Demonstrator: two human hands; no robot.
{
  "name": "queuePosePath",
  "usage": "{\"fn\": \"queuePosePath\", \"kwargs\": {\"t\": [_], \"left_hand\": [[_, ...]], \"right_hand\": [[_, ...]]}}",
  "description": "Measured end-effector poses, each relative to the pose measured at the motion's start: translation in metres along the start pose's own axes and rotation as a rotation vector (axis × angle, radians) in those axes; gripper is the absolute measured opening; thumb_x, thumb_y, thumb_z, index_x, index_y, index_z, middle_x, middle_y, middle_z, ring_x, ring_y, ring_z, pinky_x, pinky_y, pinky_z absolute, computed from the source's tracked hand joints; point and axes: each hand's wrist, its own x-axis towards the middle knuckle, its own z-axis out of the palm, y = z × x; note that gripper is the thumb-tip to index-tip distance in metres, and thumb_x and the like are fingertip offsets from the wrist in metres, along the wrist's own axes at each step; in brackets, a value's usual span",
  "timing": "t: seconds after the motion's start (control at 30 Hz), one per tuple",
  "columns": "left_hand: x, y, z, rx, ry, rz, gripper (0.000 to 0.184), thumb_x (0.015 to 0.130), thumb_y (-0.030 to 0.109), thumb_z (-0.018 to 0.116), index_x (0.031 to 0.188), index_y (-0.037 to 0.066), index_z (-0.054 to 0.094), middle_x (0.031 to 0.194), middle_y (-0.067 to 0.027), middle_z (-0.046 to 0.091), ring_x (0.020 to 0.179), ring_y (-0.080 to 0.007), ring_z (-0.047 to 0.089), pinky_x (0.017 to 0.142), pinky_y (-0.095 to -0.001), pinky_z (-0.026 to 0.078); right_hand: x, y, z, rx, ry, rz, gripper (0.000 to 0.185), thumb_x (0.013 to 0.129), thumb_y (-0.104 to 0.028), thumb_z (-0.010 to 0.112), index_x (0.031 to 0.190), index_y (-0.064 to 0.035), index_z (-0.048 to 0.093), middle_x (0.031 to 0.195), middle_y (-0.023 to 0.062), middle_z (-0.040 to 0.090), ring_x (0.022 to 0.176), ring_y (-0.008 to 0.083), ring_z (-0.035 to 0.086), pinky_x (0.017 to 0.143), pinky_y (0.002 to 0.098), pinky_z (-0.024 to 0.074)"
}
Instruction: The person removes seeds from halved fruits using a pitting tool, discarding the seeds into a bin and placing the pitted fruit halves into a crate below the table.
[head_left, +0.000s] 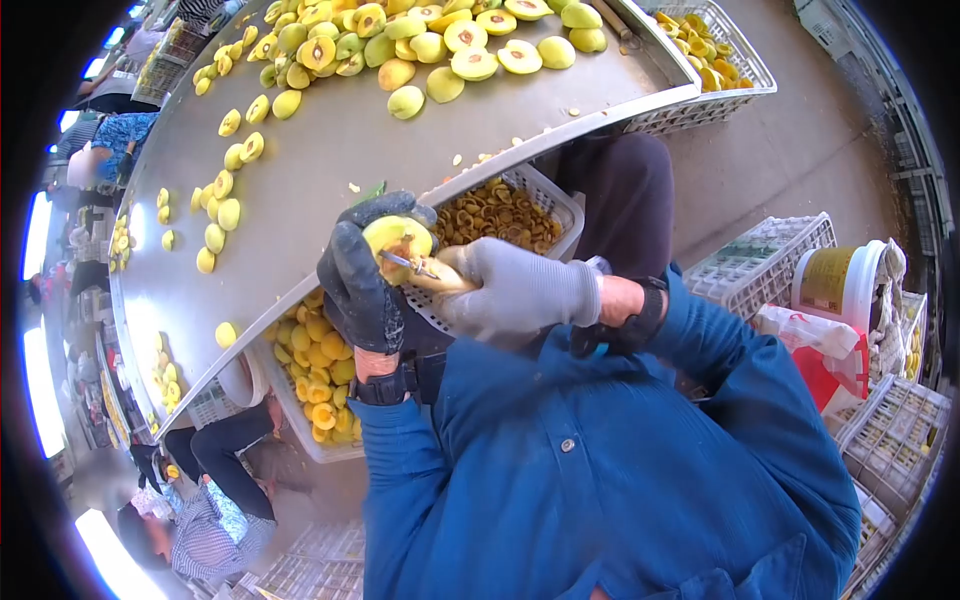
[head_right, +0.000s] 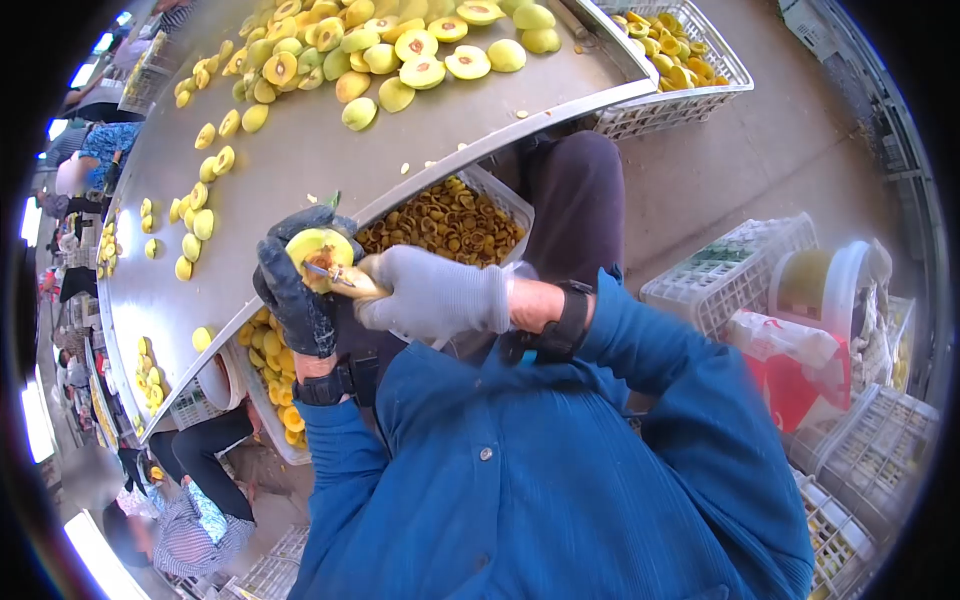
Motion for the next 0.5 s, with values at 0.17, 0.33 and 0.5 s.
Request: {"fn": "queuePosePath", "kwargs": {"t": [0.17,0.33,0.5], "left_hand": [[0.013,0.001,-0.013,0.13,-0.203,0.136,0.058,0.103,0.046,0.031,0.107,-0.002,0.063,0.096,-0.0138,0.068,0.085,-0.0239,0.067,0.078,-0.036,0.054],[0.003,-0.014,-0.005,-0.317,-0.076,-0.049,0.06,0.101,0.054,0.034,0.102,0.002,0.062,0.089,-0.0138,0.067,0.078,-0.0258,0.065,0.073,-0.0378,0.055],[0.003,-0.054,0.004,-0.798,0.146,-0.234,0.061,0.1,0.057,0.036,0.11,0.001,0.059,0.089,-0.0148,0.064,0.084,-0.0246,0.065,0.073,-0.0347,0.056]], "right_hand": [[0.003,0.001,-0.01,-0.177,-0.07,-0.037,0.018,0.087,-0.02,0.063,0.087,-0.0025,0.062,0.054,0.0036,0.055,0.043,0.013,0.054,0.041,0.0282,0.0414],[0.004,-0.005,-0.006,0.44,-0.328,0.316,0.017,0.09,-0.022,0.062,0.085,-0.0058,0.064,0.052,-0.005,0.047,0.041,0.0055,0.044,0.039,0.0222,0.0335],[0.015,0.02,0.01,0.476,-0.176,0.238,0.014,0.089,-0.02,0.063,0.085,-0.0062,0.063,0.057,-0.0044,0.048,0.043,0.0043,0.041,0.038,0.022,0.0303]]}}
